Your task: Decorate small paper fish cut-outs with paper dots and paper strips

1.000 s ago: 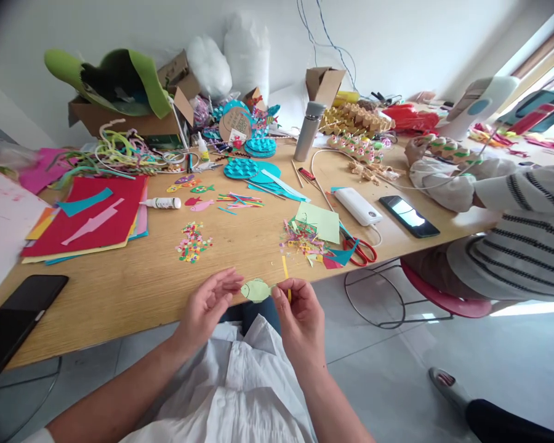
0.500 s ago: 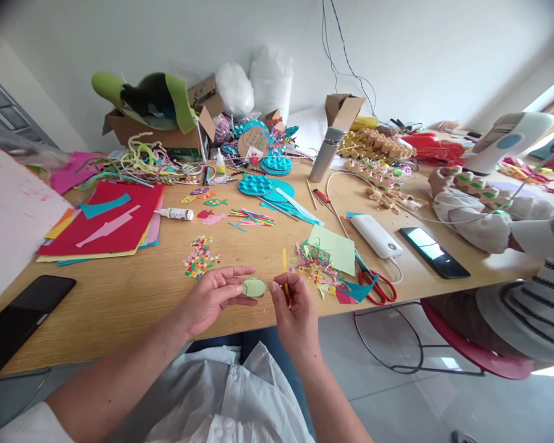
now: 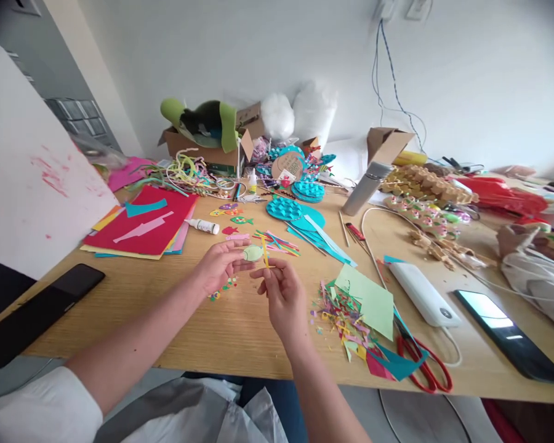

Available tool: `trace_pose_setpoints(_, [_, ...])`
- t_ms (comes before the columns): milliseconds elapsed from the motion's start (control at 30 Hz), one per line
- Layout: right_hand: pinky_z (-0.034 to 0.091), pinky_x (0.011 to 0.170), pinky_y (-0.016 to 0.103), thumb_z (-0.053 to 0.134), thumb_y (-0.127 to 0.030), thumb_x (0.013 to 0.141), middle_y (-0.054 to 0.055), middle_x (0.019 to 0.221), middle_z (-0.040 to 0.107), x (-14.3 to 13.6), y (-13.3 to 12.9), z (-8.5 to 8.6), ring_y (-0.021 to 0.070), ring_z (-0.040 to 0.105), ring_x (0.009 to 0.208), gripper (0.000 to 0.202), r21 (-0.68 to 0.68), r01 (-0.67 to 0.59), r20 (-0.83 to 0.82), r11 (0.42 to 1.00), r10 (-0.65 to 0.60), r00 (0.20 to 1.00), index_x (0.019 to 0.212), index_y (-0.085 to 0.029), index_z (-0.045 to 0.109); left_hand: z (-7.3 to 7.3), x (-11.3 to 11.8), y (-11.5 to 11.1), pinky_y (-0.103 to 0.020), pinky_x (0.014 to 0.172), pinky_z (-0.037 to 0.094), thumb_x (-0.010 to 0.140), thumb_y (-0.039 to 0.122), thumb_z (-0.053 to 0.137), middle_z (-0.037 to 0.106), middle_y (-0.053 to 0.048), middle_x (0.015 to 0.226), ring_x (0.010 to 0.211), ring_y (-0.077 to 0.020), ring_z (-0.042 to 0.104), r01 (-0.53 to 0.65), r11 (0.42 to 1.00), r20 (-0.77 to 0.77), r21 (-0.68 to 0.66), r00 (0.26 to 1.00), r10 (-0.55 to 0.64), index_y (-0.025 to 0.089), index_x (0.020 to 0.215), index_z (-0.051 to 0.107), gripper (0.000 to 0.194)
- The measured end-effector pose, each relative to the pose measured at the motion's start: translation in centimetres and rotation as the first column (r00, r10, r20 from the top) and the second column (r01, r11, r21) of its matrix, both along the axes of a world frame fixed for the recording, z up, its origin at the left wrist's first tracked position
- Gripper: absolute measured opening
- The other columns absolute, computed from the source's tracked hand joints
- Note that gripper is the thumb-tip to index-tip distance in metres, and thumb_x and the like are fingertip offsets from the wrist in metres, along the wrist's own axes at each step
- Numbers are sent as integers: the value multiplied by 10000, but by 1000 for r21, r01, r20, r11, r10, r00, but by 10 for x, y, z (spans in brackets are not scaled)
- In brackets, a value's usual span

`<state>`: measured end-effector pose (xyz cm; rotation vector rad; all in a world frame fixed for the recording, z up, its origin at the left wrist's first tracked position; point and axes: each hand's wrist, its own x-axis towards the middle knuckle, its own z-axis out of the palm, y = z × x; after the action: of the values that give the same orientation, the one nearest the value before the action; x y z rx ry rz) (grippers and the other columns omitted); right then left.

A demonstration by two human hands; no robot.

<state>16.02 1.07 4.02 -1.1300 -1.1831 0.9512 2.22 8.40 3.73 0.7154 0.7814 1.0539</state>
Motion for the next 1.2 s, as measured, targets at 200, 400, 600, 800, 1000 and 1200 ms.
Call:
trace_pose_setpoints(200, [342, 441, 229, 703, -500, 749, 43, 656, 709, -10, 44, 0, 98, 491, 452, 351, -131, -131, -119, 983, 116, 986, 819, -187, 560, -10, -6, 18, -303, 716, 566, 703, -12, 600, 729, -107, 908, 696, -151, 691, -147, 989, 10, 2, 989, 147, 88, 985, 646, 303])
trace_pose_setpoints(400, [305, 397, 208, 706, -512, 731, 24, 533, 663, -22, 57, -23, 81, 435, 383, 360, -214, -185, -172, 959, 149, 974, 737, -179, 570, -16, -16, 22, -304, 754, 573, 710, 9, 634, 741, -94, 922, 731, -152, 696, -172, 985, 31, -28, 984, 173, 106, 925, 672, 240])
trace_pose_setpoints(600, [365, 418, 228, 755, -490, 676, 25, 535, 656, -21, 51, -32, 102, 495, 405, 350, -299, -233, -276, 925, 150, 949, 703, -173, 610, -17, -18, 24, -301, 730, 577, 711, 6, 638, 740, -106, 928, 747, -166, 704, -194, 981, 27, -7, 981, 194, 99, 915, 664, 226])
trace_pose_setpoints(800, [439, 540, 263, 810, -408, 605, 30, 697, 683, -14, 55, -29, 118, 548, 573, 261, -269, -221, -436, 937, 86, 896, 649, -186, 681, -16, -20, 25, -313, 741, 583, 712, -14, 601, 742, -103, 885, 738, -174, 715, -215, 976, 27, -27, 976, 216, 94, 923, 641, 240])
trace_pose_setpoints(1000, [408, 578, 281, 799, -428, 613, -30, 605, 587, -3, 62, -28, 76, 390, 489, 262, -206, -75, -419, 976, -18, 908, 650, -207, 664, -16, -19, 23, -354, 773, 580, 721, 6, 615, 738, -112, 903, 757, -196, 720, -188, 981, 26, -39, 982, 189, 101, 908, 659, 215])
trace_pose_setpoints(1200, [430, 649, 302, 736, -439, 709, -11, 645, 630, 7, 60, -21, 115, 536, 553, 235, -40, 21, -359, 999, -34, 933, 730, -218, 661, -18, -20, 22, -407, 813, 573, 748, -18, 552, 737, -125, 930, 811, -233, 728, -97, 985, 106, -143, 988, 113, 110, 932, 663, 250])
